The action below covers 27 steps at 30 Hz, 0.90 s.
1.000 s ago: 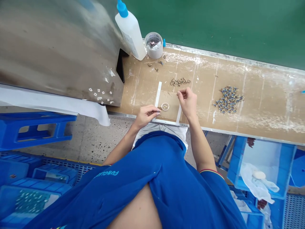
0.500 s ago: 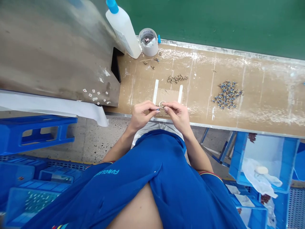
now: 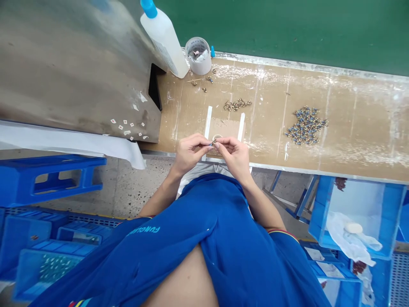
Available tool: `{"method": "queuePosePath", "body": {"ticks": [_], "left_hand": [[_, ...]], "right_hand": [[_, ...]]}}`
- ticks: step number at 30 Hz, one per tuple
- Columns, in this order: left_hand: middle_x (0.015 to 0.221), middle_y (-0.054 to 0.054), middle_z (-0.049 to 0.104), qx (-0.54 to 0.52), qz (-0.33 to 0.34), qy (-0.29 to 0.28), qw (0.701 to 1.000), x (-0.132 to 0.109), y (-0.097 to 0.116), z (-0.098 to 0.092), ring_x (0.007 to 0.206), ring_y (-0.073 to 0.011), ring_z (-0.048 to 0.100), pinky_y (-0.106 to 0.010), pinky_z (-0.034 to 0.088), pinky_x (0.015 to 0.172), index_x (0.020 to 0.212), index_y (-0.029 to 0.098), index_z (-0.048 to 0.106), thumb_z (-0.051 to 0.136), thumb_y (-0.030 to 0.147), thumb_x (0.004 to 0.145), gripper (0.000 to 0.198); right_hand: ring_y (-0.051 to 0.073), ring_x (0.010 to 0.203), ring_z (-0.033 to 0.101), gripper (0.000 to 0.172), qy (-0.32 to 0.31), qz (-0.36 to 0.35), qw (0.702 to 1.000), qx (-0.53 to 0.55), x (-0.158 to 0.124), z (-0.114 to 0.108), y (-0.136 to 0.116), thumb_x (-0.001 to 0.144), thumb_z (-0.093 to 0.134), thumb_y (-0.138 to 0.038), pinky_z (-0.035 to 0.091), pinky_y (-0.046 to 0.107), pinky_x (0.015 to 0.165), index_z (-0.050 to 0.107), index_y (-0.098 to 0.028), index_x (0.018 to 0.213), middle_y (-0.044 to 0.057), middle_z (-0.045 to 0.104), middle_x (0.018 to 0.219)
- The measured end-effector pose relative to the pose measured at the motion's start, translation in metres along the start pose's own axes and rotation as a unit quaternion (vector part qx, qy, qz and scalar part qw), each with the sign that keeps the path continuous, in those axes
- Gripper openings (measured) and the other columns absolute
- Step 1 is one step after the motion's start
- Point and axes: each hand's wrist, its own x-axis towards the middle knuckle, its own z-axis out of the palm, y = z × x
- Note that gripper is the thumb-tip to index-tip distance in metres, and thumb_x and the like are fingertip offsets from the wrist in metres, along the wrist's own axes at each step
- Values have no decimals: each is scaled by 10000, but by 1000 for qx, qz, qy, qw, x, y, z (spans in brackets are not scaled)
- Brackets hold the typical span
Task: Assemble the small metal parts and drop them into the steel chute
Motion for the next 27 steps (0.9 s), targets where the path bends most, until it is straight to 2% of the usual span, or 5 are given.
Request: {"method": "queuePosePath", "body": {"ticks": [7,13,19,24,27], "left_hand": [[752,-31,687,1,9,3,1000,-1,0,3,678,-109,609,-226,480,636,828,142,721,694,315,929,202],[736,-27,675,20,26,-8,999,0,2,-2,678,-115,608,-233,474,634,830,144,722,680,260,935,162],[739,-21,667,26,11,-60,998,3,11,-14,685,-124,602,-245,461,634,789,152,693,640,175,930,152],[712,-9,624,39,-7,-130,991,7,21,-24,667,-122,569,-248,426,622,749,149,659,615,114,903,165],[694,0,604,44,-23,-157,986,8,27,-27,652,-117,550,-248,405,615,737,149,650,607,88,890,171]], "right_hand": [[164,755,716,355,-27,-3,998,-50,0,-4,0,758,824,-529,608,312,709,717,-202,849,37,748,830],[153,730,675,348,-53,-12,997,-53,-1,-2,-1,785,800,-533,566,301,678,682,-209,827,25,713,815],[148,715,625,272,-101,-45,992,-67,1,-5,-8,823,780,-453,516,301,673,661,-211,789,9,665,765],[147,705,596,212,-159,-46,982,-86,0,-8,-10,874,714,-373,462,300,658,636,-206,770,9,653,754],[139,687,575,186,-167,-65,979,-93,-3,-8,-8,886,683,-327,438,295,647,621,-203,763,3,645,742]]}}
